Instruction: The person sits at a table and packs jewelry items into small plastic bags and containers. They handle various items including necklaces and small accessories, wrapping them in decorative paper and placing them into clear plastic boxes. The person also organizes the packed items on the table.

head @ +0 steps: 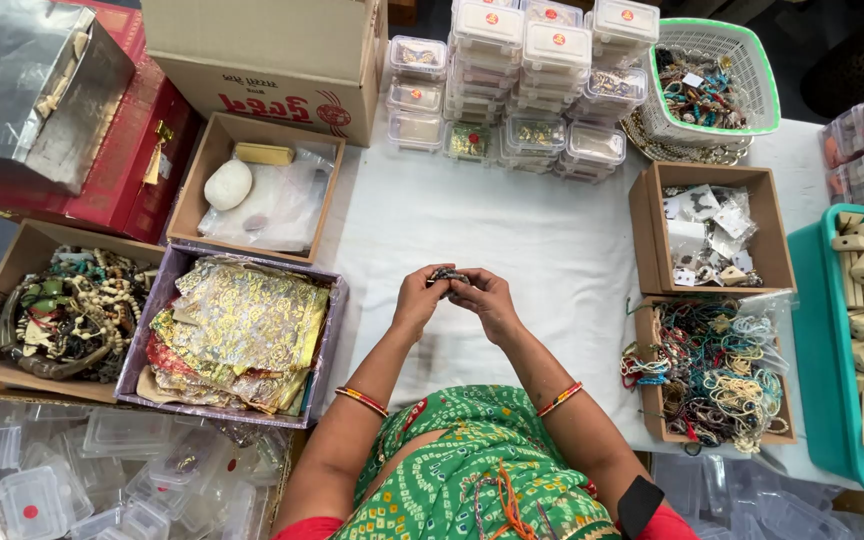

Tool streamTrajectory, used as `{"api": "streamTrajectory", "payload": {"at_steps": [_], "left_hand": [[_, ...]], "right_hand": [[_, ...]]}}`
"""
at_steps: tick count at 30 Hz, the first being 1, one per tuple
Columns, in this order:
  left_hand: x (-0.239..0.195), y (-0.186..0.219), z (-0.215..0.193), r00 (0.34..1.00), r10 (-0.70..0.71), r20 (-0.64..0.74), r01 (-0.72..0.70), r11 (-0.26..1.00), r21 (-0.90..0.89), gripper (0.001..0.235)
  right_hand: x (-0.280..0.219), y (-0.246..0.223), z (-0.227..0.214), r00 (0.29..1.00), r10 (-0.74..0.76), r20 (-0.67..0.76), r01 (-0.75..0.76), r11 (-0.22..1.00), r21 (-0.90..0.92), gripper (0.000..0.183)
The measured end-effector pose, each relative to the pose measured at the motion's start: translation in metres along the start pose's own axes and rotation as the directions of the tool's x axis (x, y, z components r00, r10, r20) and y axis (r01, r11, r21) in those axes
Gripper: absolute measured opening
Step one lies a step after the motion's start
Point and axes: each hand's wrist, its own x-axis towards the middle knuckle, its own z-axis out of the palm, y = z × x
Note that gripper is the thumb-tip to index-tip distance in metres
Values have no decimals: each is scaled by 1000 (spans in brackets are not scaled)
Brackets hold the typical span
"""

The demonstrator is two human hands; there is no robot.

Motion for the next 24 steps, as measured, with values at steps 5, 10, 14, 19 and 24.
{"api": "streamTrajectory", "payload": {"at_steps": [5,10,14,19,24], "left_hand": [[-5,8,2,997,61,-45,-56,993,106,27],[-1,2,-1,1000,25,15,-26,1000,11,31],[-17,11,4,950,311,17,-310,939,148,36],[-32,19,9,783,618,64,-575,682,452,40],[-38,26,9,817,564,121,-529,650,546,40]], "right_hand": [[4,4,-8,1000,16,6,-17,994,108,18],[0,-7,-10,997,63,35,-69,978,199,16],[0,-10,-10,992,115,54,-126,958,259,14],[5,-1,-16,988,156,13,-153,952,265,10],[5,1,-17,987,159,-25,-147,952,268,10]]}}
